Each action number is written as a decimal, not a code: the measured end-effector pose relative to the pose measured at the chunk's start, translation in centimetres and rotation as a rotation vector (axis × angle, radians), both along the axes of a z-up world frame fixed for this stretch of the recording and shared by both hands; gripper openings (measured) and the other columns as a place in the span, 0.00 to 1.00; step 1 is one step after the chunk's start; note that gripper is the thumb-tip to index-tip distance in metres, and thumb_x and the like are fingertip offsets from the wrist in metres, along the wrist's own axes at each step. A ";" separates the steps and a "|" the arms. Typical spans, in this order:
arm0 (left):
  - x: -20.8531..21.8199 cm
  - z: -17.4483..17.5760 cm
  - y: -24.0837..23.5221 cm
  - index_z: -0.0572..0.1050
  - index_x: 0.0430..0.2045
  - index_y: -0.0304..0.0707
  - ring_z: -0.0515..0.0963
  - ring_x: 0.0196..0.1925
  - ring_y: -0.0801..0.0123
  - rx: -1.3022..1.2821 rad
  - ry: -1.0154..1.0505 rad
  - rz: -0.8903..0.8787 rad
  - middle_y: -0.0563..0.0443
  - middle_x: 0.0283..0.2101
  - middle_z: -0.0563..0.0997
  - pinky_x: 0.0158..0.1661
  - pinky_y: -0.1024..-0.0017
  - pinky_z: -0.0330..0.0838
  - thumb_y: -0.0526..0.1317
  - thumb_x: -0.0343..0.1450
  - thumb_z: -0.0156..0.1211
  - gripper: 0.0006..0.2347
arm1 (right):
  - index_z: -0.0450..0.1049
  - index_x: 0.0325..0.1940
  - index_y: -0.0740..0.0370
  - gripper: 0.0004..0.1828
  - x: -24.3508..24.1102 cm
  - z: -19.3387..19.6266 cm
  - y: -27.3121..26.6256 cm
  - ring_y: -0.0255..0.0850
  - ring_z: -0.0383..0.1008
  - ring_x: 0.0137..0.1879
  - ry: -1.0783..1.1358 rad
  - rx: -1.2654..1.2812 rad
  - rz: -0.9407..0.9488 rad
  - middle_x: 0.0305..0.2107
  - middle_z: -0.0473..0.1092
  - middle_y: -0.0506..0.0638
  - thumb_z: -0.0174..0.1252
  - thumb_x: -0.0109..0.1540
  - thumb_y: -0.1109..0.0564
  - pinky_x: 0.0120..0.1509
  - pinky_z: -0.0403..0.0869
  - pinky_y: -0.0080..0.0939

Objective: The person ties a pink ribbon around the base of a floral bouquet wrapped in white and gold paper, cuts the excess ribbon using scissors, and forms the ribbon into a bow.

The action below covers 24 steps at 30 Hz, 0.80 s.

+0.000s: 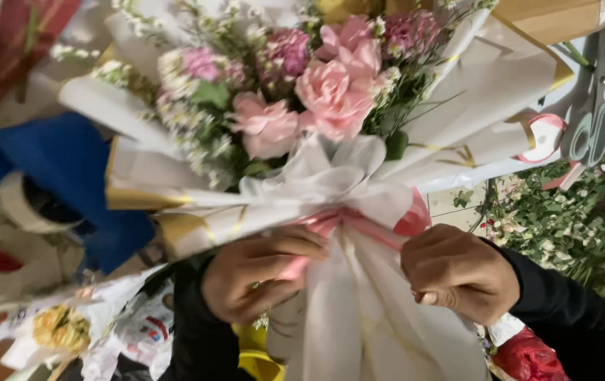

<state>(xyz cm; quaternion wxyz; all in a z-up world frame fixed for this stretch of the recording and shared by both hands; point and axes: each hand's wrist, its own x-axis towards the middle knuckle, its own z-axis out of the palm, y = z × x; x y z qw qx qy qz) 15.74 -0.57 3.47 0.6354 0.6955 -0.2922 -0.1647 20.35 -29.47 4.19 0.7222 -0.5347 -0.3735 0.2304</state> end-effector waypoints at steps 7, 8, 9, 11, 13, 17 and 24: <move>-0.6 -3.5 -5.6 0.71 0.25 0.30 0.75 0.22 0.54 -0.502 -0.016 0.172 0.42 0.24 0.72 0.29 0.59 0.74 0.40 0.79 0.49 0.14 | 0.73 0.41 0.61 0.08 0.4 -3.2 1.5 0.44 0.60 0.20 -0.148 -0.089 0.189 0.23 0.66 0.51 0.48 0.68 0.61 0.24 0.58 0.41; -0.3 -3.6 -5.7 0.73 0.24 0.34 0.73 0.21 0.56 -0.343 -0.122 0.063 0.46 0.21 0.72 0.28 0.61 0.72 0.41 0.79 0.49 0.14 | 0.77 0.46 0.60 0.11 0.2 -3.6 1.6 0.44 0.60 0.18 -0.327 -0.210 0.202 0.22 0.61 0.50 0.47 0.69 0.57 0.21 0.56 0.41; -0.5 -3.5 -5.5 0.73 0.24 0.34 0.73 0.21 0.56 -0.341 -0.122 0.066 0.46 0.21 0.72 0.28 0.61 0.72 0.41 0.79 0.49 0.14 | 0.77 0.46 0.60 0.11 0.5 -4.2 1.4 0.44 0.60 0.18 -0.327 -0.208 0.204 0.22 0.61 0.50 0.47 0.69 0.57 0.21 0.56 0.41; -1.0 -3.5 -4.9 0.66 0.21 0.35 0.61 0.17 0.54 -0.023 -0.247 0.047 0.48 0.21 0.64 0.21 0.59 0.54 0.43 0.79 0.50 0.16 | 0.75 0.31 0.63 0.07 1.0 -5.8 1.2 0.41 0.58 0.21 -0.508 -0.223 0.135 0.18 0.60 0.47 0.58 0.63 0.68 0.25 0.54 0.46; -0.6 -4.0 -3.8 0.67 0.23 0.32 0.62 0.16 0.55 0.027 -0.296 0.039 0.47 0.19 0.63 0.21 0.59 0.55 0.39 0.78 0.55 0.14 | 0.74 0.38 0.60 0.02 1.3 -6.8 -0.2 0.43 0.59 0.23 -0.596 -0.335 0.156 0.22 0.62 0.47 0.59 0.64 0.65 0.22 0.55 0.47; 0.0 -4.3 -3.1 0.73 0.26 0.34 0.68 0.18 0.60 0.260 -0.662 0.166 0.50 0.20 0.67 0.25 0.60 0.67 0.39 0.78 0.54 0.11 | 0.74 0.43 0.65 0.05 2.3 -6.7 0.2 0.46 0.62 0.22 -0.812 -0.368 0.125 0.23 0.63 0.52 0.58 0.63 0.64 0.20 0.61 0.48; -0.7 -7.2 -2.7 0.65 0.22 0.36 0.60 0.17 0.65 0.238 -0.875 0.140 0.51 0.19 0.60 0.22 0.67 0.62 0.37 0.78 0.57 0.13 | 0.74 0.47 0.66 0.11 1.7 -8.6 -1.7 0.45 0.65 0.18 -1.091 -0.423 0.060 0.22 0.69 0.50 0.53 0.62 0.66 0.17 0.61 0.49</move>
